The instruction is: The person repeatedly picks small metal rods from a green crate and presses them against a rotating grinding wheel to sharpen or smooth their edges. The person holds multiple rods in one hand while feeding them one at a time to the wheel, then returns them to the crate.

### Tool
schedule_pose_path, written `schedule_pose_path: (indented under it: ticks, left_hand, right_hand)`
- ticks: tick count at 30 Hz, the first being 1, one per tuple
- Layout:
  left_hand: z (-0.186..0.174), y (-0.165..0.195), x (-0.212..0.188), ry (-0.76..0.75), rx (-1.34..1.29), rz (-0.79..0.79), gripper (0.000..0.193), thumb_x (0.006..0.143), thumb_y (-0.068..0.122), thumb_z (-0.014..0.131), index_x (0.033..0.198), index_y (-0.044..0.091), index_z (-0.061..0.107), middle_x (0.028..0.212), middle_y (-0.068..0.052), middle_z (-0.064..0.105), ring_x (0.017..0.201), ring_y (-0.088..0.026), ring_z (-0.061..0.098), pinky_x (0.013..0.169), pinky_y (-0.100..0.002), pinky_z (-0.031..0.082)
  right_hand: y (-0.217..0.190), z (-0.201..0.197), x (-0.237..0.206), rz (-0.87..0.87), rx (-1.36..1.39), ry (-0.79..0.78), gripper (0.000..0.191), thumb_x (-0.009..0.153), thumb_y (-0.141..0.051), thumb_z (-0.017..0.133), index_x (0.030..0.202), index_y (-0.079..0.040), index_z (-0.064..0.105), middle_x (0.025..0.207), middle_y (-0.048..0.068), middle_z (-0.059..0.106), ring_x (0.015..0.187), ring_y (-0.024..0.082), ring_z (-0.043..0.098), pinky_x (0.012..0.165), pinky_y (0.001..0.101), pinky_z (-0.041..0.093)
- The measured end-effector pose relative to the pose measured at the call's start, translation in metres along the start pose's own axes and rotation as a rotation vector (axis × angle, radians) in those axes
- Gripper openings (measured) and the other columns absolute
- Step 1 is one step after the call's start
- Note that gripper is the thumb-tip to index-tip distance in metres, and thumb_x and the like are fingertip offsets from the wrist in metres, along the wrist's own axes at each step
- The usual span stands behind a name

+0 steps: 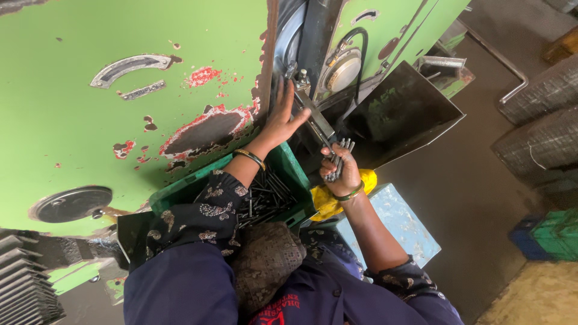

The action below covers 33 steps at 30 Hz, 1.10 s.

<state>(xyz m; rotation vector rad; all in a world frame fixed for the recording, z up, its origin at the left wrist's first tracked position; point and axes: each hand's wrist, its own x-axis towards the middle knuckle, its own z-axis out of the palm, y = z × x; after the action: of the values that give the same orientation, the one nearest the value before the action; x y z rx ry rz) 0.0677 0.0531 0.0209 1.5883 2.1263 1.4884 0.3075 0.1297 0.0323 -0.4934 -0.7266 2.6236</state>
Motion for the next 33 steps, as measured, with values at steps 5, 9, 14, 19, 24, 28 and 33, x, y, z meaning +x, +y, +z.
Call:
schedule_pose_path:
  ticks: [5, 9, 14, 19, 24, 28, 33]
  left_hand:
    - [-0.002, 0.003, 0.006, -0.1, -0.014, -0.017, 0.141, 0.074, 0.068, 0.08, 0.158, 0.008, -0.017, 0.162, -0.032, -0.019, 0.153, -0.048, -0.005, 0.12, -0.058, 0.02]
    - [0.001, -0.008, 0.009, -0.135, -0.088, -0.046, 0.129, 0.086, 0.065, 0.073, 0.161, 0.011, -0.017, 0.166, -0.032, -0.022, 0.157, -0.047, -0.002, 0.123, -0.059, 0.022]
    - [0.015, -0.023, 0.005, 0.021, -0.061, 0.009, 0.097, 0.107, 0.056, 0.058, 0.172, 0.013, -0.001, 0.175, -0.027, -0.01, 0.163, -0.046, 0.006, 0.133, -0.055, 0.024]
    - [0.018, -0.017, 0.007, 0.106, -0.04, -0.044, 0.087, 0.11, 0.056, 0.053, 0.171, 0.012, 0.011, 0.178, -0.023, 0.002, 0.16, -0.041, 0.02, 0.129, -0.047, 0.029]
    - [0.003, -0.003, 0.014, -0.068, 0.012, 0.013, 0.152, 0.065, 0.066, 0.087, 0.156, 0.0, -0.014, 0.16, -0.034, -0.019, 0.151, -0.053, -0.005, 0.119, -0.057, 0.018]
    - [-0.001, -0.001, 0.014, -0.114, -0.022, -0.004, 0.155, 0.066, 0.064, 0.09, 0.158, 0.002, -0.018, 0.163, -0.033, -0.022, 0.154, -0.051, -0.012, 0.124, -0.058, 0.012]
    - [-0.001, -0.012, 0.014, -0.108, -0.122, -0.034, 0.124, 0.09, 0.051, 0.08, 0.166, 0.012, -0.011, 0.17, -0.029, -0.019, 0.161, -0.045, -0.009, 0.129, -0.055, 0.013]
  right_hand:
    - [-0.004, 0.004, 0.003, 0.009, 0.037, 0.004, 0.008, 0.097, -0.023, 0.062, 0.102, -0.016, 0.06, 0.098, 0.003, 0.07, 0.056, 0.007, 0.046, 0.054, 0.0232, 0.041]
    - [-0.004, 0.002, 0.009, 0.005, 0.098, 0.024, 0.009, 0.101, -0.023, 0.063, 0.103, -0.015, 0.06, 0.091, 0.003, 0.066, 0.06, 0.008, 0.05, 0.056, 0.0236, 0.044]
    - [-0.004, -0.004, 0.019, -0.053, 0.135, 0.132, 0.011, 0.096, -0.016, 0.061, 0.105, -0.01, 0.059, 0.088, 0.005, 0.064, 0.068, 0.015, 0.06, 0.063, 0.0294, 0.052]
    - [0.0, -0.012, 0.028, -0.118, 0.188, 0.184, 0.015, 0.094, -0.008, 0.059, 0.109, -0.006, 0.061, 0.088, 0.007, 0.065, 0.08, 0.019, 0.065, 0.076, 0.0347, 0.059]
    - [0.003, -0.018, 0.032, -0.174, 0.192, 0.204, 0.015, 0.099, -0.009, 0.058, 0.112, -0.003, 0.061, 0.092, 0.009, 0.067, 0.087, 0.02, 0.068, 0.084, 0.0353, 0.061]
    - [0.0, -0.02, 0.031, -0.16, 0.246, 0.18, 0.014, 0.102, -0.017, 0.062, 0.111, -0.007, 0.062, 0.087, 0.002, 0.065, 0.079, 0.012, 0.065, 0.073, 0.0264, 0.058]
    - [-0.004, -0.019, 0.026, -0.061, 0.287, 0.001, 0.018, 0.103, -0.029, 0.066, 0.111, -0.013, 0.065, 0.079, -0.005, 0.06, 0.065, 0.003, 0.055, 0.057, 0.0176, 0.049]
